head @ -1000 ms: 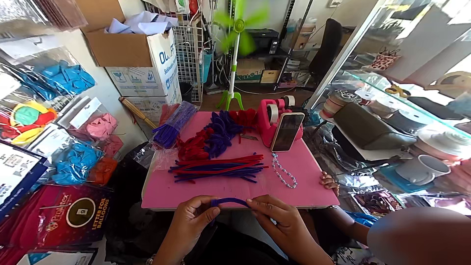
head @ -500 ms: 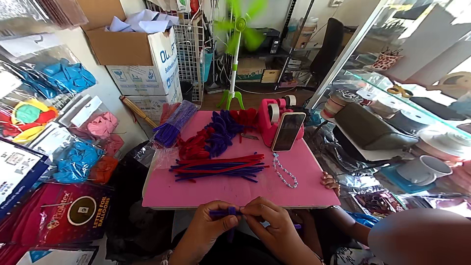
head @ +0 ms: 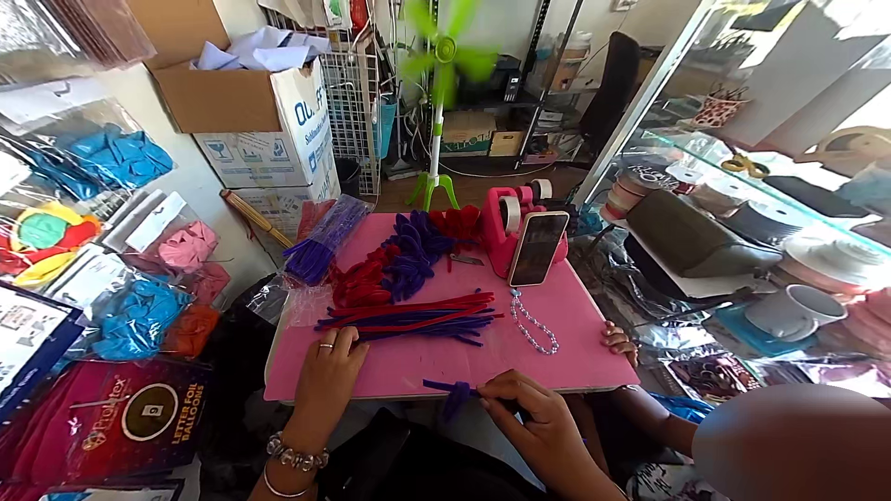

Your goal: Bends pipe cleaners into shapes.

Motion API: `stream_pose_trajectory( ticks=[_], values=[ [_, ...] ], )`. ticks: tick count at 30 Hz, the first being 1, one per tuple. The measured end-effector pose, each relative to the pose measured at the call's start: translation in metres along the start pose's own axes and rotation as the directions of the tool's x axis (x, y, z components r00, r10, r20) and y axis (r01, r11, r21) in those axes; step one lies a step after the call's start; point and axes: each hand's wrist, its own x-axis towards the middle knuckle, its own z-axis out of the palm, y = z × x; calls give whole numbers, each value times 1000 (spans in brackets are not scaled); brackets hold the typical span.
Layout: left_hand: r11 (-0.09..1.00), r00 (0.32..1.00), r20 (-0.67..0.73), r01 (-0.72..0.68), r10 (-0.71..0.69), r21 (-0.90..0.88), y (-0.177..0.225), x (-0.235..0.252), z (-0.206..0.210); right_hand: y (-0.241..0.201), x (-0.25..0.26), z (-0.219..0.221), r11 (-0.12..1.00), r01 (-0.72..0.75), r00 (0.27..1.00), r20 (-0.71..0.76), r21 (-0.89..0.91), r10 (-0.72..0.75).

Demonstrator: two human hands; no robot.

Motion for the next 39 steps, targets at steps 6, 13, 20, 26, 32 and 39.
stream_pose_trajectory(
  ticks=[6, 13, 20, 26, 32, 39],
  values=[
    [757, 949, 296, 274, -111, -593, -24, 5, -28, 0, -2, -5, 1000, -1, 1000, -15, -15, 1],
    [543, 945, 232, 324, -232, -775, -51, 39, -70, -1, -2, -3, 1000, -14, 1000, -6, 12, 14],
    [677, 754, 535, 622, -381, -393, -56, 109, -76, -2, -1, -3, 1000, 3, 1000, -9, 9, -3],
    [663, 674, 500, 711, -545, -236, -47, 128, -86, 2, -5, -8, 1000, -25, 1000, -13, -6, 25],
    [724, 668, 614, 655, -420, -217, -45, 136, -87, 1, -4, -4, 1000, -19, 1000, -12, 12, 19],
    [769, 759, 521, 580, -391, -267, -50, 131, -75, 2, -7, -7, 999, -41, 999, -21, 9, 42]
  ],
)
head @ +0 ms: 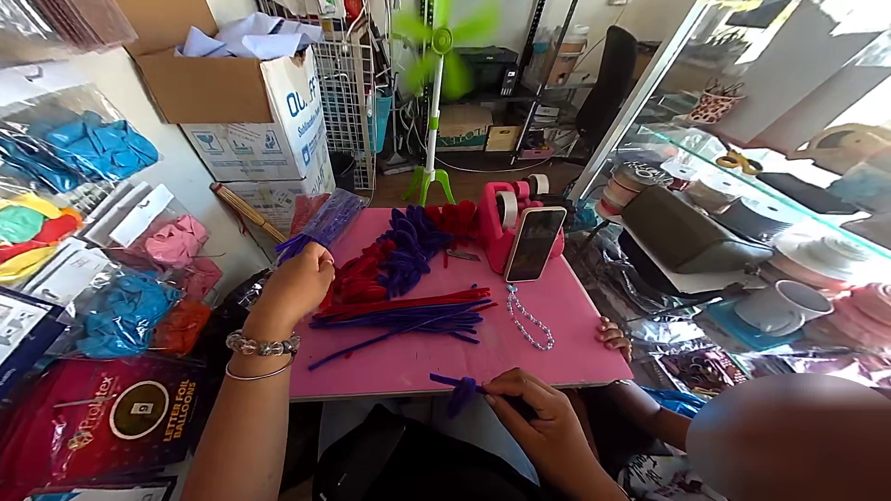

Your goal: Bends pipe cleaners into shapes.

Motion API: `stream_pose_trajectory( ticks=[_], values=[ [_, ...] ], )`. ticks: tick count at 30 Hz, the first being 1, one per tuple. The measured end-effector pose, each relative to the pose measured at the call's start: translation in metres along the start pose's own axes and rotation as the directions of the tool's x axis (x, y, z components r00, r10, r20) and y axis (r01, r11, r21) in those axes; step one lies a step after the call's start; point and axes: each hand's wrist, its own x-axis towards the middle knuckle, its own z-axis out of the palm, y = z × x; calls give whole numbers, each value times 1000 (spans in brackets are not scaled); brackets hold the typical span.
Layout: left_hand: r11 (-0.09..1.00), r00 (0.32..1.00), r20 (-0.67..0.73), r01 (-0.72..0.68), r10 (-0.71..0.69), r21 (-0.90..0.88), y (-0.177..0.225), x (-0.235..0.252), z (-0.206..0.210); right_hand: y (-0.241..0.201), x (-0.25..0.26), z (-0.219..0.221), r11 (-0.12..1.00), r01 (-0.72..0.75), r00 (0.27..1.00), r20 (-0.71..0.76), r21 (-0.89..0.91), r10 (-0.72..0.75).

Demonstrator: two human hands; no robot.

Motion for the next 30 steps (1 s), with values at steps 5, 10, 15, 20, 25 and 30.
stream_pose_trajectory(
  ticks=[5, 10, 15, 20, 25, 30],
  values=[
    [944, 940, -124, -302, 317, 130, 3, 19, 26, -2, 1, 4, 1000, 5, 1000, 8, 10, -5],
    [868, 868, -88, -474, 489, 148, 9, -11, 77, -1, 0, -3, 1000, 0, 1000, -4, 0, 0],
    [771, 788, -106, -551, 607, 319, -5, -40, 134, -1, 1, -6, 1000, -2, 1000, -14, -24, 2],
    [850, 774, -353, -497, 525, 175, -11, -47, 125, -7, 15, 3, 1000, -25, 997, -78, -18, 23],
    [591, 845, -241, -512, 478, -623, 24, -106, 117, -15, 31, 17, 999, -11, 993, -120, 42, 16],
    [241, 903, -177, -286, 392, -927, 44, -128, 129, -24, 38, 32, 996, 23, 997, -78, 88, -16]
  ],
)
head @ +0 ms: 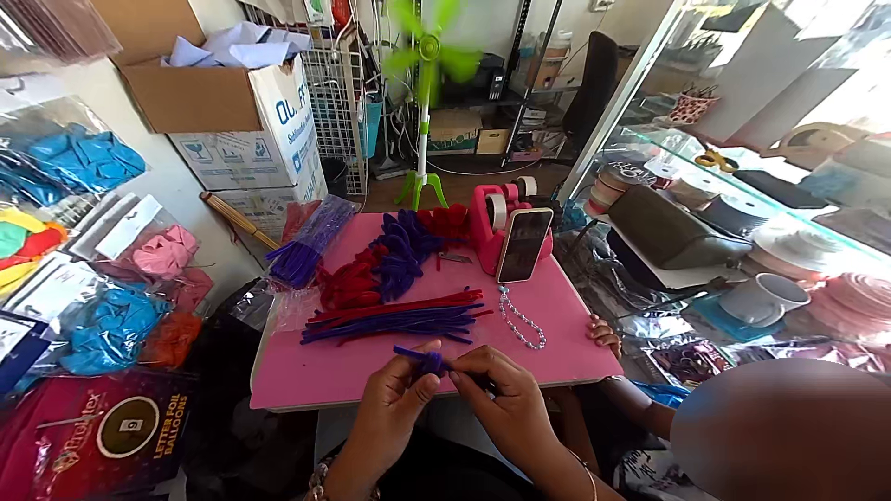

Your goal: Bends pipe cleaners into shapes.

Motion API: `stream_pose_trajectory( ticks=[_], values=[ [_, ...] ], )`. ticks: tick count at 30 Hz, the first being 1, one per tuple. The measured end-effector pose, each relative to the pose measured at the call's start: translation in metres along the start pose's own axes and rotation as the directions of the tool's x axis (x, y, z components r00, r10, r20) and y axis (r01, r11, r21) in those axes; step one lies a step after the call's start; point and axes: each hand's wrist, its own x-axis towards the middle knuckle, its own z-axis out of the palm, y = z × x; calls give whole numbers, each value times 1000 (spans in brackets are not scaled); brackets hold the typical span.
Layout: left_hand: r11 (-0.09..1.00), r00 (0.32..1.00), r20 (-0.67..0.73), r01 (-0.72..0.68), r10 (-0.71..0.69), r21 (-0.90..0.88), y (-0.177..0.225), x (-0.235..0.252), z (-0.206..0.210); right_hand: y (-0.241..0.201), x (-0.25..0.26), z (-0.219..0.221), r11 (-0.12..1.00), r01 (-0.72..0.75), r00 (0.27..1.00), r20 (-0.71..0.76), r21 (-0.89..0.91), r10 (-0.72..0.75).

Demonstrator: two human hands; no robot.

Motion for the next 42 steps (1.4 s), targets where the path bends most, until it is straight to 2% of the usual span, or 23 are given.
stream_pose_trajectory(
  ticks=[3, 6, 10, 15, 18, 29, 38, 42],
  values=[
    [998, 997, -77, -16, 11, -64, -3, 1, 6, -1, -2, 3, 1000, 2, 1000, 14, 12, -2],
    [1000, 994, -113, -10, 6, -30, -1, 0, 9, -1, -3, 2, 1000, -23, 1000, 10, 12, 22],
    [997, 993, -116, -16, 24, 71, -5, -4, 12, -3, -4, 3, 999, -34, 999, -4, 1, 34],
    [999, 995, -98, 27, -29, -17, -6, -6, 6, -3, -4, 4, 989, 74, 997, 4, -128, -75],
    [999, 996, -82, 30, -33, -41, -2, -6, 0, -4, -4, 0, 987, 82, 996, 57, -136, -75],
    [982, 996, -41, -72, 80, 172, -5, -9, 2, -8, -6, 3, 985, 108, 994, 41, -138, -103],
    [982, 995, -17, -91, 95, 168, -1, -7, 0, -7, -6, 5, 987, 102, 994, 43, -123, -97],
    [960, 988, -53, -128, 145, 248, 3, -5, -6, -7, -4, 4, 987, 122, 990, 78, -107, -114]
  ],
)
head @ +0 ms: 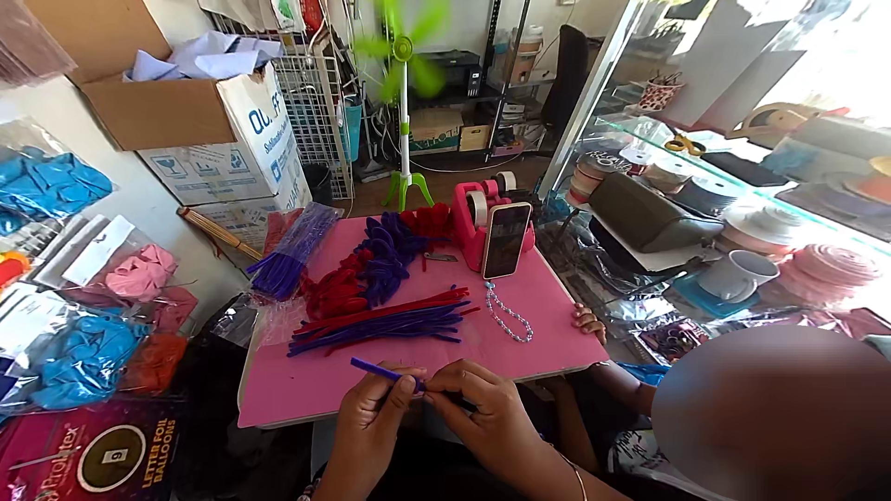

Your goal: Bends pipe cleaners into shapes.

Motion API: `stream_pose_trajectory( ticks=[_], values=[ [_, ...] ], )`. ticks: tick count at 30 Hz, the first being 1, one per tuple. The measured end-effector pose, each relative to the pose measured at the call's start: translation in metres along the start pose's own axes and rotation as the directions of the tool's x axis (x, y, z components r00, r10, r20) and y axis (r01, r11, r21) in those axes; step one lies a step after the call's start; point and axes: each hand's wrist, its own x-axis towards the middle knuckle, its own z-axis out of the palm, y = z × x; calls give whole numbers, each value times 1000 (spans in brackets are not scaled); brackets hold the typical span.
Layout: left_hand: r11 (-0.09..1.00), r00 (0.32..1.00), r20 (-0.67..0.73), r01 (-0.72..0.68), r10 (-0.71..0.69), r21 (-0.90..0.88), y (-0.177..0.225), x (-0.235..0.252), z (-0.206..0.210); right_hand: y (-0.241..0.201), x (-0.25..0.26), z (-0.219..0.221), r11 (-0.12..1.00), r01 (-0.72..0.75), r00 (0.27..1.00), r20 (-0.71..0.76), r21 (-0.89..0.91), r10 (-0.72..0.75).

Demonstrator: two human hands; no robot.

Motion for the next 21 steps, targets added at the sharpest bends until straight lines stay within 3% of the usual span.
stream_pose_trajectory(
  ticks=[3, 7, 13, 15, 18, 21],
  values=[
    [996, 990, -136, 36, -25, 83, 10, 6, -26, 5, -1, -13, 999, -32, 997, 65, -36, 34],
    [998, 943, -328, 63, -54, 18, 22, 8, -64, 16, -9, -34, 993, -99, 986, 129, -65, 107],
    [996, 927, -364, 79, -90, -45, 23, -6, -73, 21, -21, -46, 972, -222, 972, 66, -75, 227],
    [994, 923, -371, 87, -104, -63, 22, -7, -73, 22, -23, -48, 951, -308, 950, 63, 24, 306],
    [994, 913, -394, 78, -104, -81, 22, -6, -75, 20, -24, -50, 833, -448, 890, 78, 325, 449],
    [994, 915, -393, 68, -95, -83, 21, -6, -77, 17, -26, -48, 741, -426, 872, 18, 519, 489]
  ],
)
